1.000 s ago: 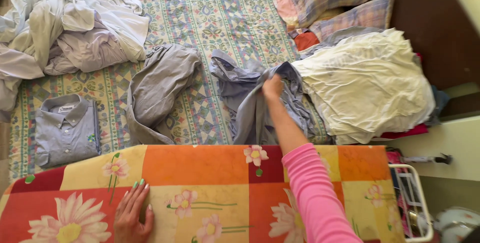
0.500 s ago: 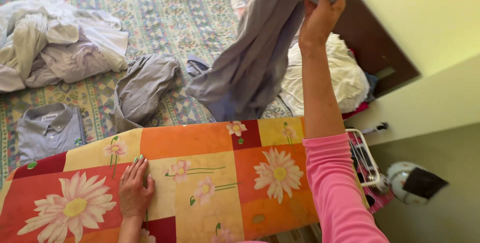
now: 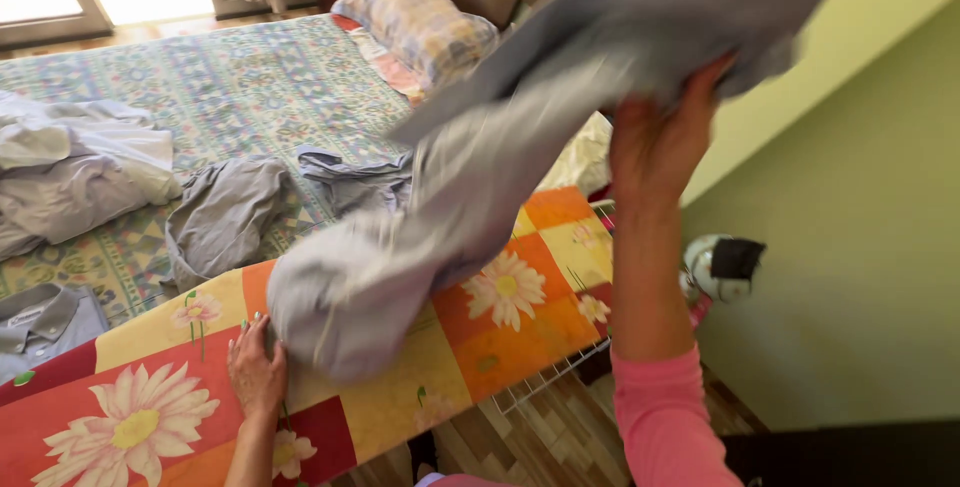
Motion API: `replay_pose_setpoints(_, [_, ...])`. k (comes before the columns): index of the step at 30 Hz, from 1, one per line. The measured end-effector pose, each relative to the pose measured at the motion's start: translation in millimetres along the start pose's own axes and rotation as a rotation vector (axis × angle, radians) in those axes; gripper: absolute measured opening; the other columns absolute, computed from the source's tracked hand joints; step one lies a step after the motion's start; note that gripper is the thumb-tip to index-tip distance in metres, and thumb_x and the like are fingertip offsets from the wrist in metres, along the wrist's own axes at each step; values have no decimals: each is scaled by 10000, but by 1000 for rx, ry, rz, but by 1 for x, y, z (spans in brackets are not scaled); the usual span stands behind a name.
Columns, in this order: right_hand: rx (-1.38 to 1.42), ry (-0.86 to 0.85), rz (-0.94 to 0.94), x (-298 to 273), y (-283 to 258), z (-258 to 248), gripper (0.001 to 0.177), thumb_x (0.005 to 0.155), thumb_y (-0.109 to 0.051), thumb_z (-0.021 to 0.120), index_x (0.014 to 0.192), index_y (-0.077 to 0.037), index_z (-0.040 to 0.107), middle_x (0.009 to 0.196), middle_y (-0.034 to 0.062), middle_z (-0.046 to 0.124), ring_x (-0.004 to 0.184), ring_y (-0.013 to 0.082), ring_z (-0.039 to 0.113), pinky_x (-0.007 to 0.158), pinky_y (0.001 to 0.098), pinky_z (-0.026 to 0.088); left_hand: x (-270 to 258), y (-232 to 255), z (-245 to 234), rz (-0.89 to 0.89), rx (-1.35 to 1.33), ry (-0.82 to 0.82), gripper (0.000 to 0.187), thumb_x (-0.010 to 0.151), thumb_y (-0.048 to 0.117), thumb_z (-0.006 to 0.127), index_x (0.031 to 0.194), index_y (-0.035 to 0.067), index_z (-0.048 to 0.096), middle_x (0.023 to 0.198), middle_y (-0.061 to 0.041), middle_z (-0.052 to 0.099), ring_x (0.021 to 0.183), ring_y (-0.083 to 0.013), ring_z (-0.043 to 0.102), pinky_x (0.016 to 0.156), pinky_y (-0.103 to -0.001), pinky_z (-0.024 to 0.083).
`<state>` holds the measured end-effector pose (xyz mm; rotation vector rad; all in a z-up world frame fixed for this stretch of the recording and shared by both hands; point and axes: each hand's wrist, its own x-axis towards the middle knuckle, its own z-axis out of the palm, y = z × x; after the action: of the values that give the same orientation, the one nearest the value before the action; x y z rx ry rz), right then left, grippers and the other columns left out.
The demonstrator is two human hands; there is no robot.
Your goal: The person lays a gray long-sleeve shirt on an ironing board, adjusts the collar, and fastens all front buttons from top to bottom. The shirt remains on the board after buttoning.
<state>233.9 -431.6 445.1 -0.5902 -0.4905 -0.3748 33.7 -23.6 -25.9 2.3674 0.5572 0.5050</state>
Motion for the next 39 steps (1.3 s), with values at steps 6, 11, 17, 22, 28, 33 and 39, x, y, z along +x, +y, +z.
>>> replay_pose_setpoints(6, [-172, 277, 325, -192, 12, -164, 334, 889, -109, 729, 1216, -105, 664, 1195, 84, 728, 1108, 249, 677, 976, 385, 538, -5, 76, -39, -182, -369, 31, 423, 944, 62, 410, 1321, -23, 582, 1324, -236, 610, 1234, -402, 545, 1049, -484, 393])
replay_pose_setpoints(11, [-369, 379, 445, -323, 29, -173, 246, 864, -68, 672, 1106, -28, 662, 1007, 104, 728, 876, 200, 687, 687, 319, 543, -31, 145, -66, -107, -57, 99, 278, 962, 154, 447, 1057, 92, 701, 1103, -192, 677, 1021, -438, 586, 849, -548, 429])
replay_pose_setpoints(17, [-479, 162, 563, -366, 17, -178, 163, 847, -78, 609, 977, -20, 687, 930, 67, 703, 826, 179, 649, 654, 337, 514, -73, 241, -90, -587, -141, -761, 935, 950, 722, 154, 721, 59, 771, 550, -147, 702, 559, -267, 637, 772, -331, 460])
replay_pose_setpoints(22, [-551, -113, 601, -346, -27, -171, 167, 875, -208, 619, 908, -55, 674, 911, 11, 674, 845, 138, 607, 787, 323, 480, -118, 227, -32, -809, -518, -822, 952, 855, 837, 194, 814, -2, 641, 552, -241, 598, 498, -365, 618, 582, -416, 529])
replay_pose_setpoints(28, [-501, -186, 643, -316, -58, -193, 176, 854, -110, 570, 711, -128, 469, 733, -42, 455, 684, 116, 385, 647, 323, 322, -149, 237, -18, -381, -814, -222, 260, 937, 37, 476, 1172, 8, 583, 1007, -191, 683, 728, -303, 620, 619, -374, 522])
replay_pose_setpoints(33, [-497, -201, 604, -289, -76, -201, 106, 921, -92, 577, 832, -60, 624, 863, 23, 555, 819, 166, 506, 777, 339, 410, -117, 223, 8, 271, 30, -222, 1240, 395, 16, 622, 1563, 140, 222, 1706, -106, 155, 1569, -368, 107, 1210, -611, 83])
replay_pose_setpoints(39, [-446, -36, 681, -278, -70, -221, 187, 973, -167, 568, 791, -125, 578, 774, -23, 553, 719, 113, 507, 660, 311, 424, -76, 168, 58, 359, 290, -414, 1011, 546, -7, 713, 1476, 303, 468, 1535, -49, 442, 1394, -334, 423, 1117, -546, 268])
